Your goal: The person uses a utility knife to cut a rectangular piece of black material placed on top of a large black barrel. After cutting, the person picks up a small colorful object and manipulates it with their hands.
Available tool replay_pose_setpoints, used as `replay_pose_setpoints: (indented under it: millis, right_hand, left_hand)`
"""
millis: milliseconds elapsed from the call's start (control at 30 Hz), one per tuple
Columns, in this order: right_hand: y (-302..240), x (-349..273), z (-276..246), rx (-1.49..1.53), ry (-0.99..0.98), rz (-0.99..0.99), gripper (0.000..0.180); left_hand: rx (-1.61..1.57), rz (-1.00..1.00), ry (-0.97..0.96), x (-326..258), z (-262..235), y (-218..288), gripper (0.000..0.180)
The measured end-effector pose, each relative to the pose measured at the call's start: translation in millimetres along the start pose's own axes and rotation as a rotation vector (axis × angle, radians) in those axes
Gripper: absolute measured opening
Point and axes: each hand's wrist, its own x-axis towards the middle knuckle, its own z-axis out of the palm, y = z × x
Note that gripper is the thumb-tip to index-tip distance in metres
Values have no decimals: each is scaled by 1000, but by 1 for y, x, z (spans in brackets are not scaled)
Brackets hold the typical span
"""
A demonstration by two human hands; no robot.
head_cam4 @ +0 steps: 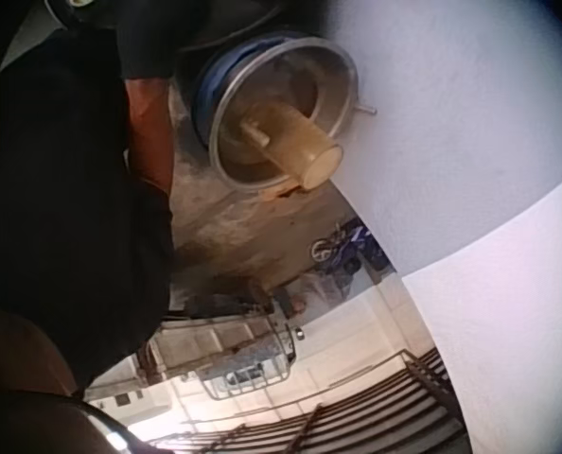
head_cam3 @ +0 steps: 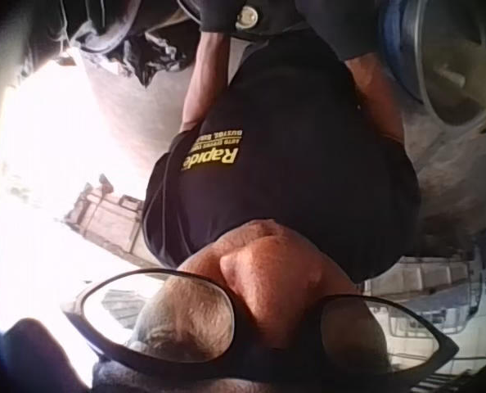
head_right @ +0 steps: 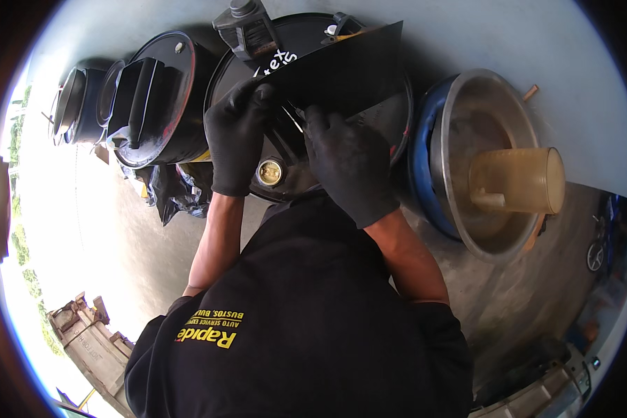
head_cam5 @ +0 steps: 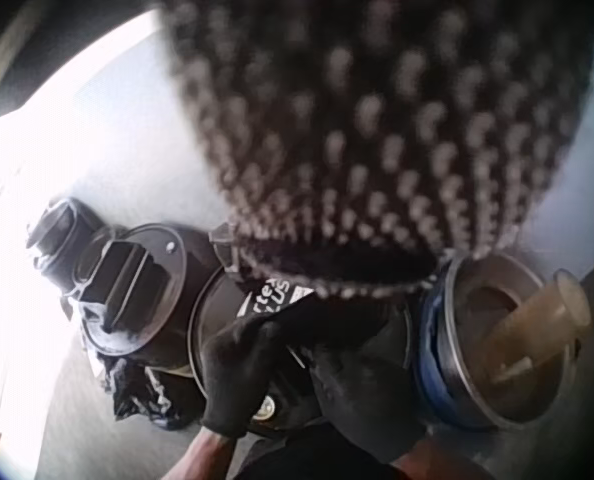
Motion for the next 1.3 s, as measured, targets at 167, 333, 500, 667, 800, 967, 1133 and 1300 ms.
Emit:
replay_pose_setpoints:
  millis: [167, 333, 500, 667, 800, 967, 1133, 1300]
  right_hand:
    - [6, -13, 11, -33, -32, -32, 18]
    - [38, -56, 44, -60, -208, 7, 19]
    - [36, -47, 20, 45, -88, 212, 22]
    - [41, -8, 8, 1032, 246, 631, 24]
    - [9, 12, 3, 1436, 348, 671, 22]
    - [4, 23, -10, 1626, 251, 677, 16]
    - [15, 20, -22, 1268, 336, 467, 19]
    - [39, 9, -5, 558, 392, -90, 47]
  left_hand:
    - [13, -113, 25, -10, 3, -17, 25]
    - [-89, 47, 281, 7, -19, -3, 29]
    - [1, 130, 290, 40, -64, 34, 29]
    - [-252, -15, 263, 28, -39, 25, 31]
    - [-385, -80, 207, 5, -3, 29, 23]
    - [-497, -195, 19, -13, 6, 38, 20]
    - [-656, -378, -218, -9, -15, 28, 24]
    - [-898, -437, -221, -20, -8, 24, 26]
